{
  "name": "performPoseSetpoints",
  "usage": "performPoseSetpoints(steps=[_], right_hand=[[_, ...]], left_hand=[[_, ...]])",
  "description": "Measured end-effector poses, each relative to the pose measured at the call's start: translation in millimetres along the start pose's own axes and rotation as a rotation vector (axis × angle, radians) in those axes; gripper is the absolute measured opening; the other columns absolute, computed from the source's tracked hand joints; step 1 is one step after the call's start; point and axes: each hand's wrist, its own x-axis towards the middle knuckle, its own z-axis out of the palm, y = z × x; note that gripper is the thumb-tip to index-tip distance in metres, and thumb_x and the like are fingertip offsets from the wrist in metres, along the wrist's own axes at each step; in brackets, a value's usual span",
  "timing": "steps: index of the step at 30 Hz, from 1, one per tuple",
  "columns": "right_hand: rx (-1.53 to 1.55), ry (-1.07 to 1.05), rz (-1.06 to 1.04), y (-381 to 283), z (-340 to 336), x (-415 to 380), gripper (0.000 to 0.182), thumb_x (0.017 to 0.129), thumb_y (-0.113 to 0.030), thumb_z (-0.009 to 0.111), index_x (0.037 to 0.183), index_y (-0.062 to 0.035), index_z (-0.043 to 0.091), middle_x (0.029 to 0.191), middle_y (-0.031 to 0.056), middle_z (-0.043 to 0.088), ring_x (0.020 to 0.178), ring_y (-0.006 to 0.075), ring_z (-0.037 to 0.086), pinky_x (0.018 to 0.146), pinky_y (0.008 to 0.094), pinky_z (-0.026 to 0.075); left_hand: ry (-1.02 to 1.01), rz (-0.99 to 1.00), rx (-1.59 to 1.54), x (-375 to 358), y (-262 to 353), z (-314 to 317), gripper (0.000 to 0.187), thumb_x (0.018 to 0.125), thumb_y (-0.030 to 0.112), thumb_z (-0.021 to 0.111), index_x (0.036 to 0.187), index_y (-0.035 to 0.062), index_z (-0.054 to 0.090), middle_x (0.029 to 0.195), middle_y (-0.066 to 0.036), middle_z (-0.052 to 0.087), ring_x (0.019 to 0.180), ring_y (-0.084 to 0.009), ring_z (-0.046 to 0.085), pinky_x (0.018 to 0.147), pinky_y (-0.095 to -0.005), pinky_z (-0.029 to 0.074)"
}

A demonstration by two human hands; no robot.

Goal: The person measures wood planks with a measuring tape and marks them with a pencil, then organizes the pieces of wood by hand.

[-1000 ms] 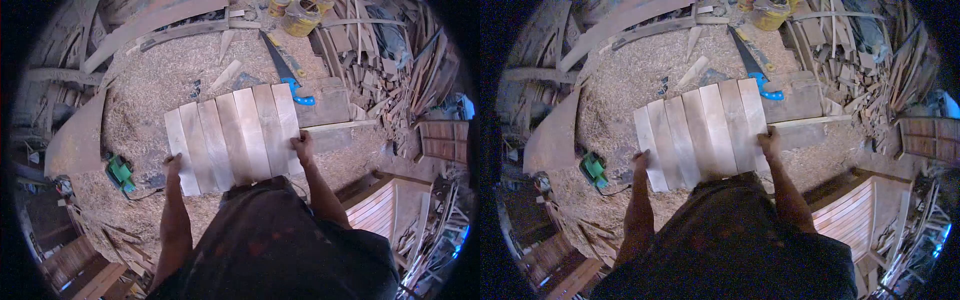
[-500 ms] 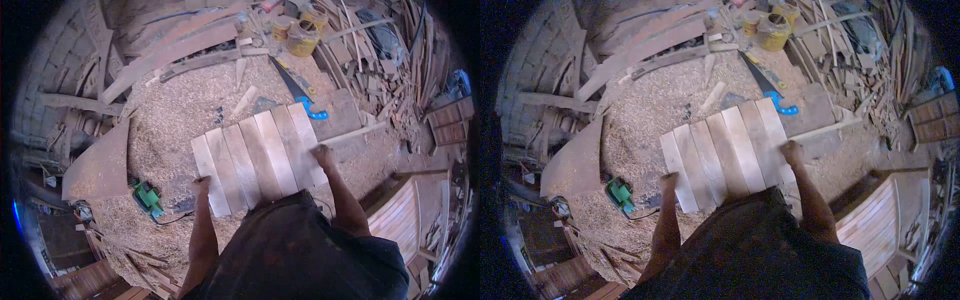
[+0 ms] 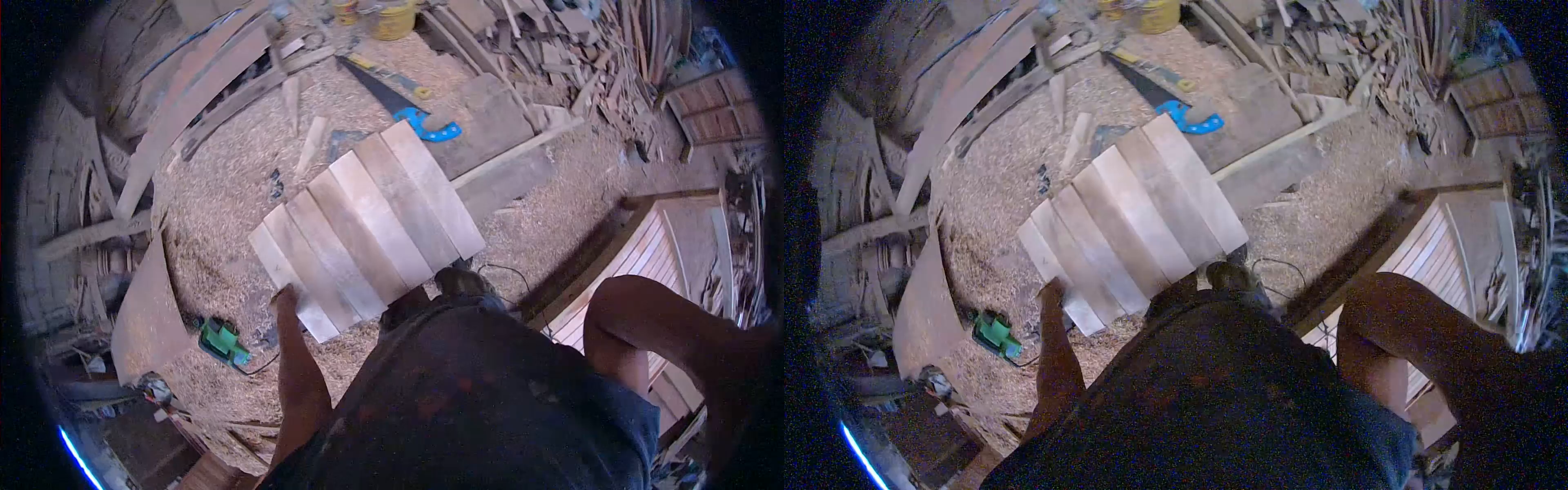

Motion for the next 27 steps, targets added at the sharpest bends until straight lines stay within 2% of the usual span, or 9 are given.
performPoseSetpoints(steps=[2, 5, 7, 10, 13, 15, 17, 23, 27], right_hand=[[-0.011, -0.049, -0.015, 1.5, -7.6, -6.2, 0.033, 0.100, -0.017, 0.063, 0.129, -0.0017, 0.069, 0.110, 0.0152, 0.073, 0.100, 0.0288, 0.069, 0.091, 0.0414, 0.055], [-0.024, -0.061, 0.044, 16.9, -13.9, -26.6, 0.035, 0.098, -0.015, 0.063, 0.131, -0.0035, 0.069, 0.109, 0.0164, 0.073, 0.098, 0.0311, 0.070, 0.089, 0.0433, 0.056], [-0.061, -0.034, 0.171, 35.3, -11.7, -51.8, 0.036, 0.097, -0.014, 0.063, 0.132, -0.0047, 0.069, 0.108, 0.0172, 0.073, 0.098, 0.0326, 0.070, 0.087, 0.0445, 0.056], [-0.118, -0.010, 0.559, 76.2, 15.7, -109.9, 0.039, 0.096, -0.012, 0.063, 0.134, -0.0064, 0.069, 0.108, 0.0184, 0.074, 0.097, 0.0349, 0.071, 0.085, 0.0463, 0.057], [-0.128, -0.127, 0.984, 123.7, 81.9, -185.1, 0.042, 0.094, -0.011, 0.063, 0.136, -0.0082, 0.068, 0.107, 0.0196, 0.074, 0.095, 0.0371, 0.072, 0.083, 0.0482, 0.057], [-0.136, -0.254, 1.137, 148.1, 138.6, -236.1, 0.045, 0.093, -0.009, 0.062, 0.137, -0.0094, 0.068, 0.106, 0.0204, 0.074, 0.095, 0.0387, 0.072, 0.081, 0.0494, 0.058], [-0.157, -0.363, 1.199, 160.9, 194.2, -276.9, 0.047, 0.092, -0.008, 0.062, 0.138, -0.0106, 0.068, 0.106, 0.0212, 0.074, 0.094, 0.0402, 0.073, 0.080, 0.0506, 0.058], [-0.174, -0.359, 1.204, 174.6, 279.8, -315.6, 0.049, 0.091, -0.009, 0.060, 0.139, -0.0154, 0.067, 0.106, 0.0180, 0.075, 0.088, 0.0403, 0.074, 0.074, 0.0548, 0.059], [-0.147, -0.469, 1.210, 187.5, 295.8, -316.4, 0.052, 0.090, -0.008, 0.060, 0.142, -0.0144, 0.065, 0.103, 0.0177, 0.074, 0.088, 0.0415, 0.073, 0.075, 0.0549, 0.059]], left_hand=[[-0.269, 0.028, -0.460, 14.4, -16.5, -12.7, 0.037, 0.092, 0.018, 0.083, 0.120, -0.0042, 0.075, 0.103, -0.011, 0.077, 0.086, -0.0226, 0.071, 0.079, -0.0386, 0.061], [-0.028, -0.156, -0.089, 2.9, 4.0, -4.8, 0.042, 0.098, 0.026, 0.076, 0.128, -0.0025, 0.071, 0.108, -0.013, 0.077, 0.091, -0.0252, 0.073, 0.083, -0.0411, 0.062], [-0.024, 0.049, 0.130, 9.1, 2.8, -18.1, 0.033, 0.093, 0.024, 0.078, 0.119, 0.0036, 0.075, 0.102, -0.008, 0.074, 0.087, -0.0206, 0.067, 0.078, -0.0385, 0.058], [-0.019, 0.188, 0.274, 6.6, -3.1, -10.3, 0.026, 0.087, 0.021, 0.080, 0.109, 0.0083, 0.079, 0.096, -0.003, 0.072, 0.084, -0.0170, 0.063, 0.075, -0.0361, 0.054], [0.032, -0.004, 0.105, -33.5, 32.9, -12.1, 0.029, 0.085, 0.020, 0.081, 0.109, 0.0040, 0.080, 0.097, -0.004, 0.074, 0.086, -0.0202, 0.066, 0.080, -0.0369, 0.055], [-0.099, 0.037, -0.012, -26.6, 16.3, -23.3, 0.028, 0.091, 0.035, 0.077, 0.098, 0.0083, 0.078, 0.086, -0.002, 0.070, 0.079, -0.0198, 0.062, 0.075, -0.0378, 0.053], [-0.204, -0.040, -0.024, -45.9, 38.5, -37.5, 0.040, 0.098, 0.053, 0.073, 0.098, 0.0135, 0.075, 0.086, -0.003, 0.070, 0.084, -0.0211, 0.064, 0.071, -0.0401, 0.052], [-0.025, -0.315, 0.090, -82.1, 79.1, -16.1, 0.032, 0.093, 0.050, 0.076, 0.106, 0.0230, 0.066, 0.110, 0.002, 0.062, 0.112, -0.0254, 0.055, 0.093, -0.0492, 0.047], [-0.021, -0.275, 0.159, -95.8, 88.6, -12.4, 0.034, 0.091, 0.056, 0.076, 0.100, 0.0246, 0.065, 0.106, 0.001, 0.059, 0.108, -0.0266, 0.053, 0.092, -0.0509, 0.045]])
